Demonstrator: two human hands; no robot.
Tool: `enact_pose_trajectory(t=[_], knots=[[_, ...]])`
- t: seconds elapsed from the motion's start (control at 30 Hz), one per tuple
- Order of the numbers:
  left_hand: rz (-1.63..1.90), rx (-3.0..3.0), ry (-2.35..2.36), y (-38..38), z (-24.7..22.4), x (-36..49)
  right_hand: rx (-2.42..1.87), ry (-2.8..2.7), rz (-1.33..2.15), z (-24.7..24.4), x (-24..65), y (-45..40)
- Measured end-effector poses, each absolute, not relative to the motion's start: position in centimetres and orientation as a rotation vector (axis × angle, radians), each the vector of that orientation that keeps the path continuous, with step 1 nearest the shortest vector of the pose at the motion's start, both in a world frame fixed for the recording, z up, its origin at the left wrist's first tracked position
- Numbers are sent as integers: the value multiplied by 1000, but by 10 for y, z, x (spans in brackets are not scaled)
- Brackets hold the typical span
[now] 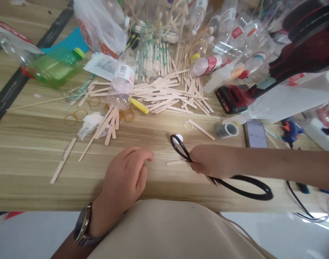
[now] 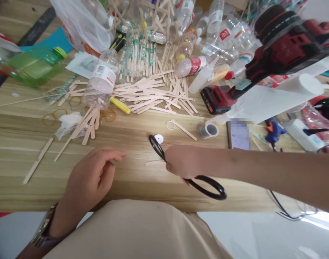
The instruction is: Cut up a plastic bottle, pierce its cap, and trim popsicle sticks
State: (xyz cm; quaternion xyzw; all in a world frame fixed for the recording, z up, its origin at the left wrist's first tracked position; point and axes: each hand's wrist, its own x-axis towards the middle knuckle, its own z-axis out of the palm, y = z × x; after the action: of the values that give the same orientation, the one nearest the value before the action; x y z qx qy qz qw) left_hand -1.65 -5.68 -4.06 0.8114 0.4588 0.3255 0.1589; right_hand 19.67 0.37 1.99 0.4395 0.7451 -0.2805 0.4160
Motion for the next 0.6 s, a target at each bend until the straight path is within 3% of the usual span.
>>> enact_pose_trajectory(t=[0.17,0.4,0.6], knots=[[932,2226,1395,-54,-41,-14,944,1824,-611,17,193,-2],[919,2161,1489,-53,-38,-14,1033,1666,-766,22,193,9],[915,2137,1485,-53,-36,-11,980,1795,-611,18,194,-2]])
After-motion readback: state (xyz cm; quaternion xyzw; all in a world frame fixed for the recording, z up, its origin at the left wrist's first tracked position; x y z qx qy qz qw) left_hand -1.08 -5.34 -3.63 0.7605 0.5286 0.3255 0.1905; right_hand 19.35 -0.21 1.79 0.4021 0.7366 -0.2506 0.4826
